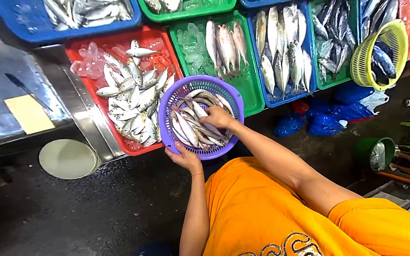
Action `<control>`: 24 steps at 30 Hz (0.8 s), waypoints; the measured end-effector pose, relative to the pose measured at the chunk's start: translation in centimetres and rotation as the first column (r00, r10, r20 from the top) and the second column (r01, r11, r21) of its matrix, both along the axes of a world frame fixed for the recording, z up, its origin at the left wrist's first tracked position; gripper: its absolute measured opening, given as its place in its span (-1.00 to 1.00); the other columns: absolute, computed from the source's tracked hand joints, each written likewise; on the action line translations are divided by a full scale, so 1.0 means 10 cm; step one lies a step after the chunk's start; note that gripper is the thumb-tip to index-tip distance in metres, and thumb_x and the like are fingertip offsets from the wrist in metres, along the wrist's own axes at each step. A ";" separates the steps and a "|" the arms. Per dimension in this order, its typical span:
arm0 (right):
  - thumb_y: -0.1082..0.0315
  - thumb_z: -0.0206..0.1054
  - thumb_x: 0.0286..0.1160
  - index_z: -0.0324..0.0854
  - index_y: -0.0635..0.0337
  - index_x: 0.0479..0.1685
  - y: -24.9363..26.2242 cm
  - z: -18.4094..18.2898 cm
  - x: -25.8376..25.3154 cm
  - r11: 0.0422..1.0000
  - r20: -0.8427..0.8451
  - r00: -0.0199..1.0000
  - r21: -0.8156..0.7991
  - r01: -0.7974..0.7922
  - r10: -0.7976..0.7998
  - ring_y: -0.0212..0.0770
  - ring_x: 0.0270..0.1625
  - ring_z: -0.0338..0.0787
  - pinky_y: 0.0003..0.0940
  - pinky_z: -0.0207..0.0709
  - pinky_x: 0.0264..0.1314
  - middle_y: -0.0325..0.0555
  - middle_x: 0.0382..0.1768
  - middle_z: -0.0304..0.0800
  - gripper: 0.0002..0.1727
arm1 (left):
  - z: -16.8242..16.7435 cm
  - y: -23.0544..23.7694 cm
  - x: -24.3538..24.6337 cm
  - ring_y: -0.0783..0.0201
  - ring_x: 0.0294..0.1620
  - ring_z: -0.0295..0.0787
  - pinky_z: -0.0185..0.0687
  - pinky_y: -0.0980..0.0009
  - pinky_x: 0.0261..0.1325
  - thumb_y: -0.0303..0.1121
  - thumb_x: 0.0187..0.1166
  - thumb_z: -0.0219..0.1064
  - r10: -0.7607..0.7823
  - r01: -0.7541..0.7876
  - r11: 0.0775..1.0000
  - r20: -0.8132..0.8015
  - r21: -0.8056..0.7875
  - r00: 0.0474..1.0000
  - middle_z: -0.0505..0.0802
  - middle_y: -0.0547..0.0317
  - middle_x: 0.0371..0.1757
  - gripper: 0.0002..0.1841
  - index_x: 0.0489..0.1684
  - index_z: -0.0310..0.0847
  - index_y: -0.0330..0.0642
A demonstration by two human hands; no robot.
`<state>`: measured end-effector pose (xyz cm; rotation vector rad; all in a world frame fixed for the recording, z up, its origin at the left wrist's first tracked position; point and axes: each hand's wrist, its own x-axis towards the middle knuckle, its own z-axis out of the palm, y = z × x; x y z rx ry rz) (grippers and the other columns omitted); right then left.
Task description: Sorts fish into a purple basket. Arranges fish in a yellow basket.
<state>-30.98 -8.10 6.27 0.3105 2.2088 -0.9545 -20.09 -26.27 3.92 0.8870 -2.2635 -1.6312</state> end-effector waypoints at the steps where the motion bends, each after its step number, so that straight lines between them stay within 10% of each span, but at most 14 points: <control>1: -0.06 0.40 0.47 0.78 0.21 -0.01 0.01 0.07 0.02 0.999 -0.039 0.999 0.039 0.021 -0.020 0.18 0.04 0.83 0.36 0.63 0.08 0.15 -0.10 0.85 -0.53 | 0.01 0.00 0.00 0.35 0.42 0.64 0.52 0.40 0.54 -0.21 0.86 0.07 -0.001 0.001 1.000 0.001 -0.001 1.000 0.68 -0.04 0.41 -0.52 0.61 0.31 -0.34; 4: 0.03 0.31 0.54 0.65 0.11 0.38 0.00 0.27 0.08 0.977 -0.236 0.971 0.213 0.028 0.024 0.11 0.17 0.84 0.24 0.70 0.13 0.07 0.18 0.81 -0.49 | 0.04 0.03 0.00 0.35 0.43 0.63 0.51 0.40 0.54 -0.18 0.88 0.03 -0.008 0.008 1.000 0.033 0.004 0.999 0.68 -0.03 0.41 -0.51 0.64 0.28 -0.32; 6: 0.08 0.28 0.59 0.72 0.09 0.23 -0.12 0.31 0.11 0.984 -0.351 0.932 0.174 -0.030 0.091 0.03 0.05 0.83 0.13 0.72 0.03 0.03 0.09 0.77 -0.61 | 0.13 0.05 -0.01 0.34 0.45 0.62 0.50 0.40 0.56 -0.18 0.89 0.01 -0.003 0.002 1.000 0.043 0.013 0.999 0.67 -0.10 0.42 -0.48 0.64 0.25 -0.38; 11: -0.42 0.35 0.33 0.65 0.18 0.28 -0.70 0.35 0.26 0.962 -0.187 0.962 0.226 -0.155 0.199 0.11 -0.03 0.84 0.17 0.75 -0.09 0.14 0.19 0.71 -0.16 | 0.00 0.03 -0.04 0.35 0.39 0.65 0.52 0.44 0.53 -0.28 0.86 0.06 0.041 -0.039 0.998 -0.032 0.049 0.999 0.70 -0.09 0.35 -0.55 0.55 0.33 -0.45; 19: 0.18 0.46 0.33 0.54 0.20 0.49 -0.32 0.32 0.13 0.910 -0.258 0.955 0.414 -0.026 0.144 0.31 0.23 0.77 0.27 0.73 0.08 0.33 0.38 0.59 -0.35 | -0.02 0.02 -0.03 0.36 0.34 0.69 0.54 0.45 0.50 -0.28 0.85 0.07 0.060 -0.054 0.995 -0.063 0.086 0.996 0.73 -0.07 0.31 -0.56 0.53 0.35 -0.44; 24: 0.19 0.33 0.49 0.75 0.14 0.23 -0.41 0.33 0.03 0.950 -0.426 0.870 0.285 -0.131 0.248 0.07 0.17 0.79 0.06 0.71 0.18 0.10 0.14 0.74 -0.61 | -0.03 0.02 -0.04 0.36 0.37 0.67 0.54 0.46 0.51 -0.30 0.85 0.06 0.065 -0.055 0.992 -0.087 0.113 0.994 0.72 -0.06 0.31 -0.57 0.51 0.35 -0.45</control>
